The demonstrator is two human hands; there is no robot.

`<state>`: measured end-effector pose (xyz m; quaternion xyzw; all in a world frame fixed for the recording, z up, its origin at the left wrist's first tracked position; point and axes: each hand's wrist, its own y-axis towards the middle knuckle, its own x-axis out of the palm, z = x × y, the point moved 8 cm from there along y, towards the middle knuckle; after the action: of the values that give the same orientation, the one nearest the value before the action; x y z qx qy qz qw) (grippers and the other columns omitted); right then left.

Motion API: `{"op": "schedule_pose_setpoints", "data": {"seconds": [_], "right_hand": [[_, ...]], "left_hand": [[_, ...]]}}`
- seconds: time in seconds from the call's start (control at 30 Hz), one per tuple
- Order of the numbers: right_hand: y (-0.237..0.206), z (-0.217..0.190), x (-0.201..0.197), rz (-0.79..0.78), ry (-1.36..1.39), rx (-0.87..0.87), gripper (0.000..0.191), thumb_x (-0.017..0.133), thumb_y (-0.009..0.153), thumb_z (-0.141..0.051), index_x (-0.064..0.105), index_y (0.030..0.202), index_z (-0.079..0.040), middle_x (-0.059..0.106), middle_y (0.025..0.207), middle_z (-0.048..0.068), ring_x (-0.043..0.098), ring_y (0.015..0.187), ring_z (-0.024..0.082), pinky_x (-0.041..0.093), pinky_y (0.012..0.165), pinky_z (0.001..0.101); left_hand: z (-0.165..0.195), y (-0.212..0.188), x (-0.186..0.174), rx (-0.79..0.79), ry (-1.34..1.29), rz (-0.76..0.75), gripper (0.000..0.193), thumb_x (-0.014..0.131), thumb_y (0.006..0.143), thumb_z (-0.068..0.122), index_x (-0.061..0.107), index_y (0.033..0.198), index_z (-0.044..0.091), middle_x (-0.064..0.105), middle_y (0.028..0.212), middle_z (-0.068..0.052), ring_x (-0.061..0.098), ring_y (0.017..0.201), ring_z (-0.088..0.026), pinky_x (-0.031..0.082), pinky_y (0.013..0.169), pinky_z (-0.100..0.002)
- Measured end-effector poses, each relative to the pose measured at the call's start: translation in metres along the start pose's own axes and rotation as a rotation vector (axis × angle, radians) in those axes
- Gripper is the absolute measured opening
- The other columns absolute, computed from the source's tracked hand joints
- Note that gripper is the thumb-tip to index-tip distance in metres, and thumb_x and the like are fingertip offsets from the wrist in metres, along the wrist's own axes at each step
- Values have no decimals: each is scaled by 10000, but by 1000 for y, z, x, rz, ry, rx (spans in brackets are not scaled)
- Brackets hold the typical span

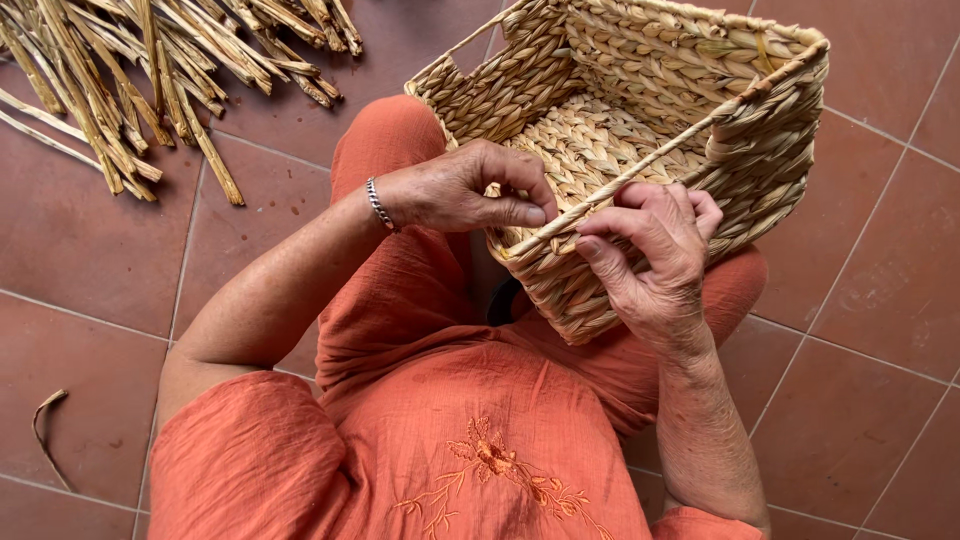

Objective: The person sits on a tiled floor with a woven water-hyacinth basket on their lap and weaves thin dried plant strips into the basket's rim, tucking and tightening each strip by hand to bind the edge, occasionally reaching to the pile of strips beside them for the next piece.

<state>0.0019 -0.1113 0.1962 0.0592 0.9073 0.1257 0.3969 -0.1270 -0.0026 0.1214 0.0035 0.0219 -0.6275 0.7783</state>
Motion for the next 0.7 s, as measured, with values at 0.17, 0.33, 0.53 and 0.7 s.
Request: {"op": "schedule_pose_setpoints", "data": {"seconds": [0.17, 0.33, 0.53, 0.7], "right_hand": [[2, 5, 7, 56, -31, 11, 197, 727, 1030, -345, 667, 1051, -158, 612, 1010, -37, 554, 974, 128, 273, 1084, 378], [-7, 28, 7, 25, 430, 345, 375, 624, 1021, -429, 547, 1290, -180, 637, 1108, -122, 584, 1130, 29, 394, 1077, 366], [4, 20, 8, -84, 177, 167, 301, 563, 1135, -192, 513, 1416, -94, 767, 1280, 25, 597, 1206, 46, 170, 1185, 374], [2, 26, 9, -57, 276, 264, 329, 551, 1125, -137, 513, 1446, -79, 785, 1131, -12, 518, 1245, 42, 182, 1235, 369]], "left_hand": [[-6, 7, 1, -10, 200, 27, 186, 735, 956, 281, 770, 1032, 115, 651, 904, 7, 615, 847, -133, 545, 731, -312], [-5, -10, -7, -41, 513, 42, 32, 782, 852, 152, 783, 837, 123, 598, 785, 12, 554, 867, -152, 492, 822, -340], [19, -31, -3, 69, 694, 146, 495, 730, 836, 59, 781, 1293, 241, 508, 814, 15, 494, 883, -189, 399, 813, -376], [37, -36, 5, 244, 752, 161, 448, 696, 821, 2, 770, 1184, 252, 508, 864, -3, 515, 939, -212, 389, 839, -378]]}}
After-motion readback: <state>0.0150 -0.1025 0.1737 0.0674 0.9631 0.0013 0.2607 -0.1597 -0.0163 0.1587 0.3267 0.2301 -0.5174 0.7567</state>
